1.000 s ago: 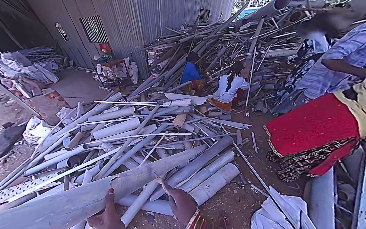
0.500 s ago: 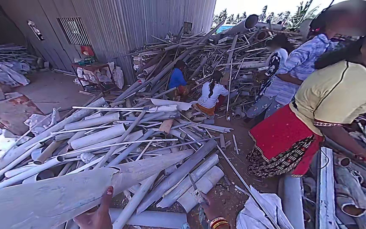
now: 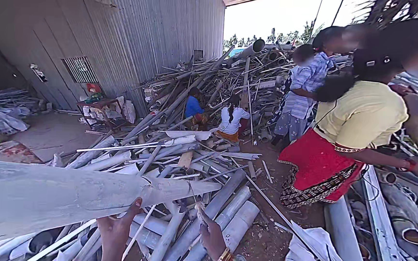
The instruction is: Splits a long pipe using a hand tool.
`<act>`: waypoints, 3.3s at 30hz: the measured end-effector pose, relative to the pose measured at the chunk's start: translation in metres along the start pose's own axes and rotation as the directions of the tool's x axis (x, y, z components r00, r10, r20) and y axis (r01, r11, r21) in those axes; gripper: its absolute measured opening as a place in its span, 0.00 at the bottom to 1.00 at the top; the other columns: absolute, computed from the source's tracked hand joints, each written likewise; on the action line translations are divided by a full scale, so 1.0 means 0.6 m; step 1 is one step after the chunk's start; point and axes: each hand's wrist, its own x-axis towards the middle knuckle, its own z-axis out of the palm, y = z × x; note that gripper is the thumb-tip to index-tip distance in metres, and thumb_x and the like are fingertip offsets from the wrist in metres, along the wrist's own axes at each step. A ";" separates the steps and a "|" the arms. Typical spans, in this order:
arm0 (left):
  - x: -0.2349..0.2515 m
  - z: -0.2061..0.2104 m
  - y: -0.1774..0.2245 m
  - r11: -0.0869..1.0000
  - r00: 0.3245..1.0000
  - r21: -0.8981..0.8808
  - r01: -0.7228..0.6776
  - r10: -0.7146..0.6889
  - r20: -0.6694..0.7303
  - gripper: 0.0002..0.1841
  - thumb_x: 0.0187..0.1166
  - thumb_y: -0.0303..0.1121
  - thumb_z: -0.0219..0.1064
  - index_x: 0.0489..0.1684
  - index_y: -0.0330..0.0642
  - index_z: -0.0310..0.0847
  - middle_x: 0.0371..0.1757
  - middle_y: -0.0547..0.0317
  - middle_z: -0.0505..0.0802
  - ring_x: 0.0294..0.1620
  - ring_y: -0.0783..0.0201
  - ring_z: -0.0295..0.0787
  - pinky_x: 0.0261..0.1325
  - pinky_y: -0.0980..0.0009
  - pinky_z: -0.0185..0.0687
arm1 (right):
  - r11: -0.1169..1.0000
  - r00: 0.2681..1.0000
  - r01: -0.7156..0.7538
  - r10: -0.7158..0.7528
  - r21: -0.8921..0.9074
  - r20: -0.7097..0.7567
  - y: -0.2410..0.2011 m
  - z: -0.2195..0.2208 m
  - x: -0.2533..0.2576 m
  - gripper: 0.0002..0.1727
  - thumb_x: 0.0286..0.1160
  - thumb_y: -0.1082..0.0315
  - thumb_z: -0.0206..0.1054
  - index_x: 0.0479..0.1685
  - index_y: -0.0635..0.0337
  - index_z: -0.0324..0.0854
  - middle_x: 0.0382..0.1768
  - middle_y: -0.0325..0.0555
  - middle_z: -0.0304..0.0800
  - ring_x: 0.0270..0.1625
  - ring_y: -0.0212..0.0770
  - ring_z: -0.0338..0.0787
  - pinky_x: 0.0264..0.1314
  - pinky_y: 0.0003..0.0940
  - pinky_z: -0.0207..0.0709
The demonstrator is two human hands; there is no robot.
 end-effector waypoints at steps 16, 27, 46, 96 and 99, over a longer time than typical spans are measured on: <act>0.010 -0.013 -0.013 1.000 1.000 -0.003 -0.016 0.016 -0.015 0.55 0.46 0.32 0.79 0.78 0.18 0.47 0.63 0.46 0.80 0.62 0.81 0.81 0.63 0.84 0.77 | 0.947 0.946 0.307 -0.315 0.098 0.080 -0.105 -0.024 -0.023 0.29 0.75 0.80 0.53 0.79 0.75 0.72 0.48 0.67 0.92 0.35 0.43 0.87 0.47 0.38 0.81; -0.012 -0.046 -0.011 0.996 0.995 0.011 0.094 -0.093 -0.029 0.53 0.50 0.30 0.78 0.79 0.21 0.46 0.63 0.46 0.79 0.61 0.80 0.81 0.62 0.84 0.77 | 0.935 0.917 0.336 -0.352 0.110 0.187 -0.129 -0.021 -0.032 0.29 0.76 0.78 0.54 0.80 0.73 0.72 0.50 0.65 0.92 0.35 0.40 0.85 0.44 0.33 0.79; -0.077 -0.128 -0.032 0.981 0.974 0.008 0.193 -0.191 -0.118 0.48 0.56 0.20 0.73 0.79 0.19 0.43 0.61 0.50 0.78 0.59 0.86 0.81 0.62 0.88 0.77 | 0.921 0.878 0.002 0.184 -0.389 0.441 -0.023 -0.033 0.104 0.28 0.87 0.75 0.53 0.87 0.65 0.65 0.74 0.71 0.78 0.72 0.64 0.82 0.78 0.54 0.69; -0.235 -0.295 -0.020 0.753 0.852 0.444 0.486 -0.522 -0.048 0.29 0.55 0.11 0.71 0.61 0.06 0.69 0.57 0.32 0.86 0.56 0.74 0.80 0.67 0.83 0.68 | 0.607 0.383 0.582 0.384 -0.542 0.840 -0.156 0.057 0.155 0.18 0.87 0.75 0.56 0.69 0.74 0.79 0.50 0.70 0.85 0.46 0.57 0.82 0.54 0.55 0.71; -0.241 -0.286 -0.011 0.778 0.897 0.484 0.401 -0.440 -0.036 0.28 0.56 0.12 0.72 0.58 0.04 0.70 0.55 0.29 0.87 0.56 0.73 0.82 0.67 0.84 0.69 | 0.625 0.240 0.672 0.326 -0.398 0.915 -0.240 0.069 0.119 0.20 0.87 0.76 0.55 0.74 0.70 0.77 0.43 0.63 0.84 0.35 0.45 0.74 0.41 0.43 0.68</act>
